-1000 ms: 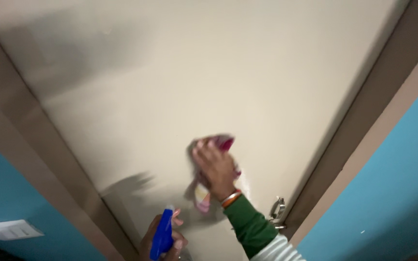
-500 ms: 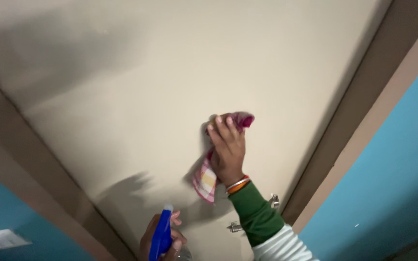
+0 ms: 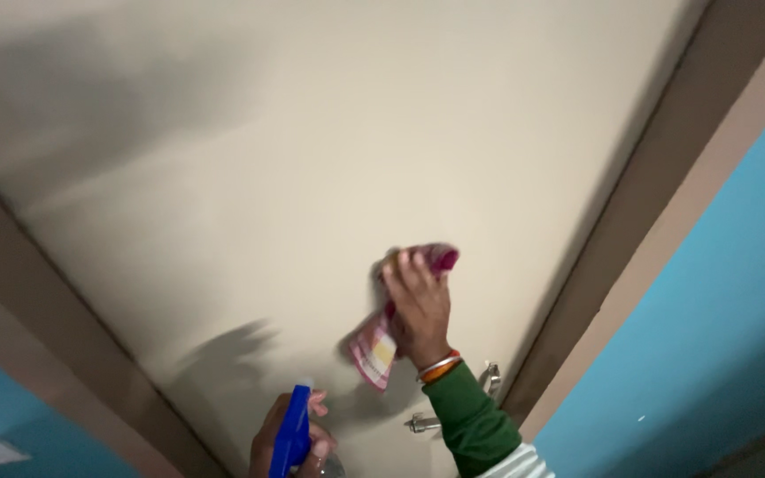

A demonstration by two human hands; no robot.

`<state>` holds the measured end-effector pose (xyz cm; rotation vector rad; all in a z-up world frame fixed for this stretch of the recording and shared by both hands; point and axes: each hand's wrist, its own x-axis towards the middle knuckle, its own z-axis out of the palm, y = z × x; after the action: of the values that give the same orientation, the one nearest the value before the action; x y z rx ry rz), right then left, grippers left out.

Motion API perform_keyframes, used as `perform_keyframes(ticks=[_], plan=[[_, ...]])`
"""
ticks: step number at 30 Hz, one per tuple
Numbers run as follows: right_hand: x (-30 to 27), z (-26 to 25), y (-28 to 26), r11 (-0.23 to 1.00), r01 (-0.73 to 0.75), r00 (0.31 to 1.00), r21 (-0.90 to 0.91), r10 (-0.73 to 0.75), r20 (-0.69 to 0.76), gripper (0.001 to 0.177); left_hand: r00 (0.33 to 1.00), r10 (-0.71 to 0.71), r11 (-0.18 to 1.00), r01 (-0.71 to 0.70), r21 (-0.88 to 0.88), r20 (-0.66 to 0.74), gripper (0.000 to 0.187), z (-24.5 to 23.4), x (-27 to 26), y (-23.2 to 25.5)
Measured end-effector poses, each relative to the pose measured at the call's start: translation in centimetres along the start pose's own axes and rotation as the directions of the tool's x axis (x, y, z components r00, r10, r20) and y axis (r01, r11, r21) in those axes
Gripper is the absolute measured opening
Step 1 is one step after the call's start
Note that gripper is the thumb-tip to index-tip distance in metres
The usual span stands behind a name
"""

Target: The person cleans the wooden frame of a bed and a nearby door using a spray bottle and a cloth. They spray the surfaces and wipe them down with a cloth, moving from the bed frame to the door.

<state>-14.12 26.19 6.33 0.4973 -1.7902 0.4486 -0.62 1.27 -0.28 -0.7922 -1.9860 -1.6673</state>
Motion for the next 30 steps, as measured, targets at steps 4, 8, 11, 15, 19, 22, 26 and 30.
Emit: perform_keyframes(ticks=[4, 8, 11, 15, 19, 22, 26, 30], plan=[[0.5, 1.2, -1.0, 0.993, -0.106, 0.993, -0.041, 0.104, -0.063, 0.066, 0.941, -0.332, 0.942, 0.326, -0.084, -0.062, 0.054, 0.9, 0.1, 0.4], [-4.4, 3.0, -2.5, 0.991, -0.03, 0.997, 0.13, 0.021, 0.072, 0.07, 0.968, -0.246, 0.969, 0.245, -0.022, -0.045, 0.053, 1.3, 0.5, 0.2], [-9.3, 3.2, -1.3, 0.997, 0.07, 0.97, 0.042, -0.078, 0.232, 0.069, 0.973, -0.223, 0.974, 0.221, -0.046, -0.053, 0.051, 1.5, 0.6, -0.2], [-12.0, 3.9, 1.8, 0.998, 0.044, 0.981, 0.035, -0.05, 0.187, 0.066, 0.962, -0.267, 0.963, 0.264, -0.057, -0.05, 0.05, 0.3, -0.3, -0.4], [-7.6, 3.0, 3.4, 0.999, -0.025, 0.999, -0.02, 0.025, -0.021, 0.061, 0.979, -0.199, 0.979, 0.196, -0.06, -0.049, 0.049, -1.2, -1.1, -0.7], [-2.7, 1.2, 2.3, 0.993, -0.118, 0.985, 0.018, 0.12, -0.123, 0.048, 0.977, -0.201, 0.979, 0.199, -0.038, -0.065, 0.047, -1.8, -2.3, -1.2], [2.4, 0.8, -0.8, 0.985, -0.159, 0.965, 0.071, 0.17, -0.199, 0.049, 0.976, -0.219, 0.967, 0.219, -0.129, 0.013, 0.051, -2.8, -2.3, -2.7], [1.3, 1.7, -2.7, 0.989, -0.125, 0.987, 0.079, 0.132, -0.092, 0.053, 0.985, 0.154, 0.988, -0.154, -0.015, 0.079, 0.054, -3.0, -2.2, -3.4]])
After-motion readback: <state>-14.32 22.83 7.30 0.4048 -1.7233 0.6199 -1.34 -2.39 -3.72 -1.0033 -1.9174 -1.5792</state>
